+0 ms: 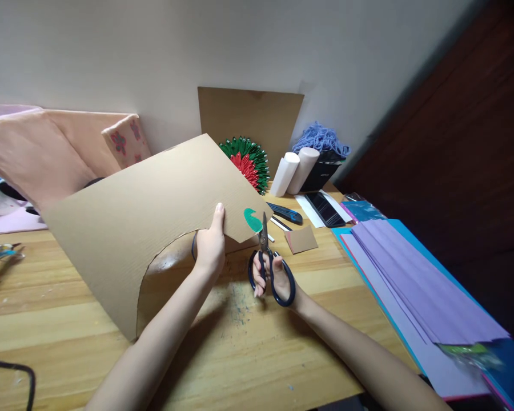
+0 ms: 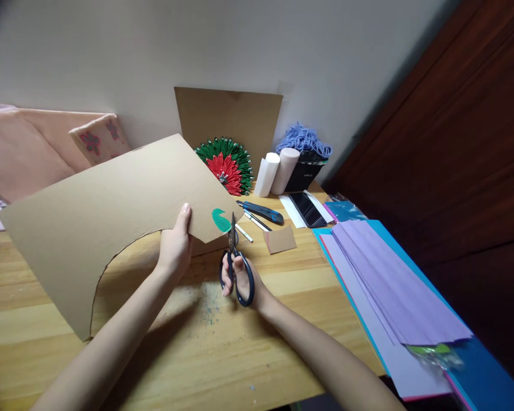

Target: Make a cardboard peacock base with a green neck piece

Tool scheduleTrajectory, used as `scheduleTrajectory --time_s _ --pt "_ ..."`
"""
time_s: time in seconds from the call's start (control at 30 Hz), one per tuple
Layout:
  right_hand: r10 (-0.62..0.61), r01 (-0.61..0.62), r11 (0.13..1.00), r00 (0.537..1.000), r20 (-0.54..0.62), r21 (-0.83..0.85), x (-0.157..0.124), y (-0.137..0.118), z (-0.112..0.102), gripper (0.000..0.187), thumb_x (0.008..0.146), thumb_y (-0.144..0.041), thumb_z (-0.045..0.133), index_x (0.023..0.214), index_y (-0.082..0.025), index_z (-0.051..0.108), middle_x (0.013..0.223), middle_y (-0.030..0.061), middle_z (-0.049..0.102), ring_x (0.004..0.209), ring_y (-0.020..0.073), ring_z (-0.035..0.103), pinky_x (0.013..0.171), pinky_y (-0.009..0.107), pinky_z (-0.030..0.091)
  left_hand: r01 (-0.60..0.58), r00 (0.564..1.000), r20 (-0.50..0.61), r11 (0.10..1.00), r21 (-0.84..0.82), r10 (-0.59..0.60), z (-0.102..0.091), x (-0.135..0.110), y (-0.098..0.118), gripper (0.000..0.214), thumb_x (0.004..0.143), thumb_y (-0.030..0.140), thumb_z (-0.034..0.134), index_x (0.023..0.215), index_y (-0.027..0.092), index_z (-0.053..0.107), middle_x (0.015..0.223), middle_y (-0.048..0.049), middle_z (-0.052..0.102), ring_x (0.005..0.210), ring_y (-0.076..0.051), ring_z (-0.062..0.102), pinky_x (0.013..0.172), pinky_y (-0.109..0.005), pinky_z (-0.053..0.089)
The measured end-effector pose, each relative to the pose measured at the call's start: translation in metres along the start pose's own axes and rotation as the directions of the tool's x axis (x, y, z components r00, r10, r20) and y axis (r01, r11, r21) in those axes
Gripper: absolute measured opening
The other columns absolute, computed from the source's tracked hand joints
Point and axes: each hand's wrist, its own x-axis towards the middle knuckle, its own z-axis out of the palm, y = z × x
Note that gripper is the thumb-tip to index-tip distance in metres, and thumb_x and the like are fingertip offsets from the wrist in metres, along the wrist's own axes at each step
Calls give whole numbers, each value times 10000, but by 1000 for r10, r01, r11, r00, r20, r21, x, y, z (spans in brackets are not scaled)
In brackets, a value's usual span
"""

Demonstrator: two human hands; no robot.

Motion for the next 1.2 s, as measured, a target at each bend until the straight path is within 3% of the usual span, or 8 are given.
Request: scheduleTrajectory --time_s 0.27,0.53,1.0,1.2 --pt "58 -58 998 994 94 2 4 2 -10 667 539 -833 484 708 -191 420 424 -79 458 318 91 467 346 194 378 -21 998 55 995 -94 26 -6 13 5 397 715 423 675 992 138 676 1161 -85 636 1122 -220 559 1035 -336 382" --pt "28 -14 993 992 123 -115 -5 -13 1 768 495 -906 315 756 -193 430 513 -53 478 446 123 511 592 356 494 -51 989 136 993 -105 65 -8 15 6 395 713 384 687 1013 128 661 1207 -100 608 1148 -216 541 1034 -322 380" --pt "31 -25 992 998 48 -122 -6 -4 3 685 555 -861 395 720 -196 399 447 -85 425 348 91 469 382 203 387 -81 985 144 994 -75 91 -10 17 12 384 717 339 680 1039 131 652 1201 -99 612 1153 -207 539 1035 -314 373" --pt "97 -81 986 989 110 -146 -2 -6 -4 688 527 -864 423 695 -197 391 422 -95 417 307 78 440 343 193 392 -91 981 168 994 -52 99 -14 23 20 367 706 314 699 1006 105 665 1182 -113 622 1131 -212 555 1023 -306 390"
